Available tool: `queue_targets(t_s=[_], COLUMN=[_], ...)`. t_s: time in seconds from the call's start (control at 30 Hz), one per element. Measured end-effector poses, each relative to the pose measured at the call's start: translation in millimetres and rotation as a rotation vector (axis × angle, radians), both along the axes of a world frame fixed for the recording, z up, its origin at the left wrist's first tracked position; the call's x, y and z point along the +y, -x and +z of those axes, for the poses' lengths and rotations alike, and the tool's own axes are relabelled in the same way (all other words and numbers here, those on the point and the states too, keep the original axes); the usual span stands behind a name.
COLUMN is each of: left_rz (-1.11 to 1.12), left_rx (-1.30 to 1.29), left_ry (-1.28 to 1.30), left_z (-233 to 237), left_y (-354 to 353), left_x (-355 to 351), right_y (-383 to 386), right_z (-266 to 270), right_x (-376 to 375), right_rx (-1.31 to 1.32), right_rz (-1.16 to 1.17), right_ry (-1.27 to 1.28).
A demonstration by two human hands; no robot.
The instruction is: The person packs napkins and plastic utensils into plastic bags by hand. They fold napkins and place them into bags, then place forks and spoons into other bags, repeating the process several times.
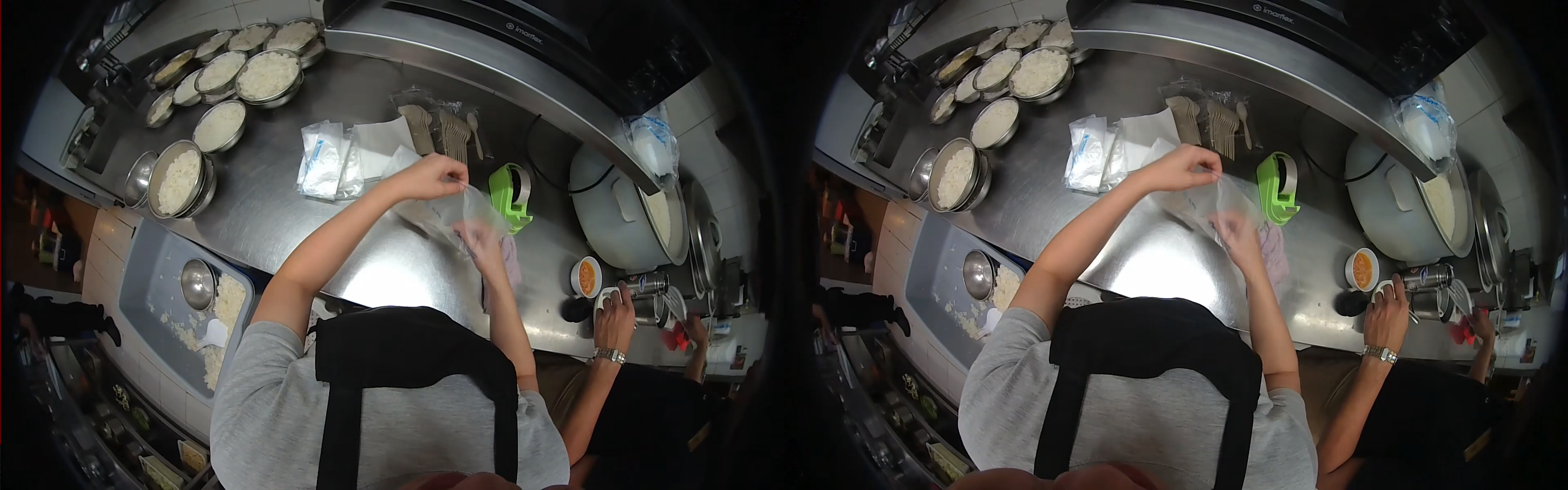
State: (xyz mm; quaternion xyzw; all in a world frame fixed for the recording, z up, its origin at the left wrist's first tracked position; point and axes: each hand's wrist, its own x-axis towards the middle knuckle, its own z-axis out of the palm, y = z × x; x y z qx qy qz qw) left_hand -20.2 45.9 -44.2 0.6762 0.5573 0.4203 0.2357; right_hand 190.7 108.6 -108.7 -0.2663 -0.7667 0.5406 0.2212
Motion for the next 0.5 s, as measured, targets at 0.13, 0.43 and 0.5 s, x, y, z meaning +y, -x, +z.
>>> queue_targets(t_s=[0.13,0.43,0.5], left_rz=[0.079,0.149,0.225], left_rx=[-0.244,-0.429,-0.492], left_ry=[0.018,-0.082,-0.084], left_z=[25,40,43], left_y=[27,64,71], left_x=[-25,-59,-71], right_y=[-1,41,46], right_z=[71,97,105], right_x=[15,39,37], right_rx=[-0.15,0.0,0.086], right_rz=[0.088,0.186,0.182], right_ry=[-0.249,-1.03,-0.939])
